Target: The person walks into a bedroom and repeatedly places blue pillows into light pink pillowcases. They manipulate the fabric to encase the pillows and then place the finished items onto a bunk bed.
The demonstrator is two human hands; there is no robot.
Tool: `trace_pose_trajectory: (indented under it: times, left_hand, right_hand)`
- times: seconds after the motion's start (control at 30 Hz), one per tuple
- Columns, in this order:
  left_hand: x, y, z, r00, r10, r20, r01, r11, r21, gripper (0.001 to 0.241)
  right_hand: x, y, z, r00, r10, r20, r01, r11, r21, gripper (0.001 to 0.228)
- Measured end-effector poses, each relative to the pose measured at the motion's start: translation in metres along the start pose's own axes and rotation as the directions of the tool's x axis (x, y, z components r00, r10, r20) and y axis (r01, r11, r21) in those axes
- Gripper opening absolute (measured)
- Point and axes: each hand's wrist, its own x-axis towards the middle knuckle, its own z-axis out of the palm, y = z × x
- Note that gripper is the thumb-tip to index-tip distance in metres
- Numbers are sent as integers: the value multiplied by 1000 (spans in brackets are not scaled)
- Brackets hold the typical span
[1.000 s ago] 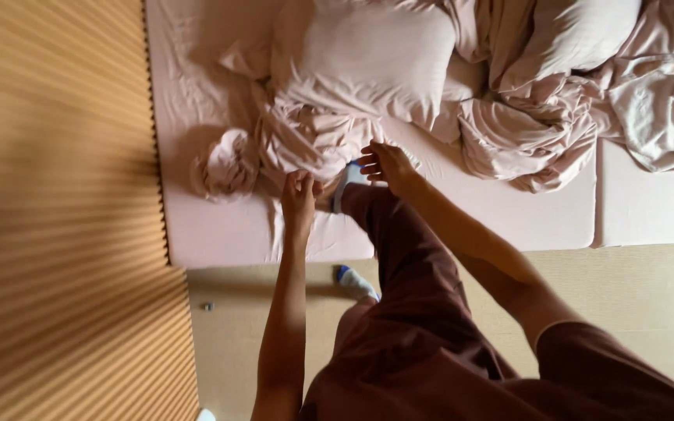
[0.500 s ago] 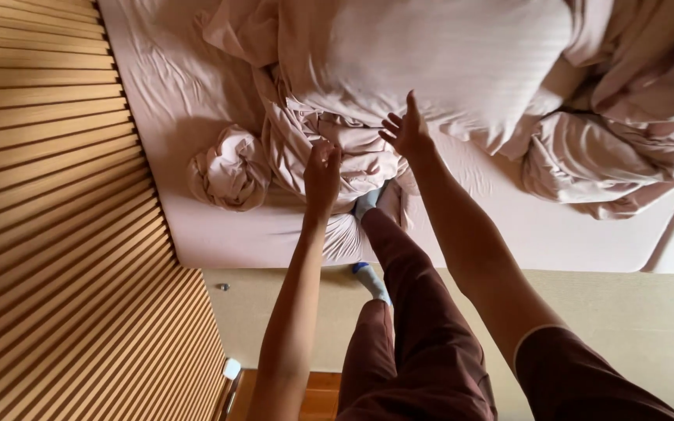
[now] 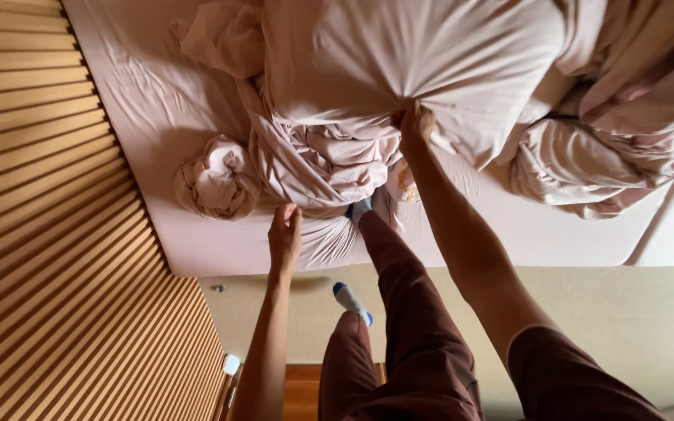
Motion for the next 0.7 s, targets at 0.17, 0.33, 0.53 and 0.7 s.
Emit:
trace_pose_trajectory:
  times: [0.17,0.33,0.53,0.7]
  left_hand:
    - [-9,36,-29,968,220,-121,-215,975,55,31]
    - [-31,108,-71,993,-67,-98,80,987,142,61]
    - [-34,-45,-65,806,417,420,291,338,-895,60]
    - [-140,-24,-46,961,232,149,-74,738,-671,69]
  right_hand:
    - [-93,-73,-96,977,-89,196,21,947,321,21]
    - [-215,-93,-227,422,-757,499,861,507,41,10]
    - [-314,-33,-308,964,-130,230,-76,696,713,16]
    - [-379,33,-364,987,-142,80,45,709,704,24]
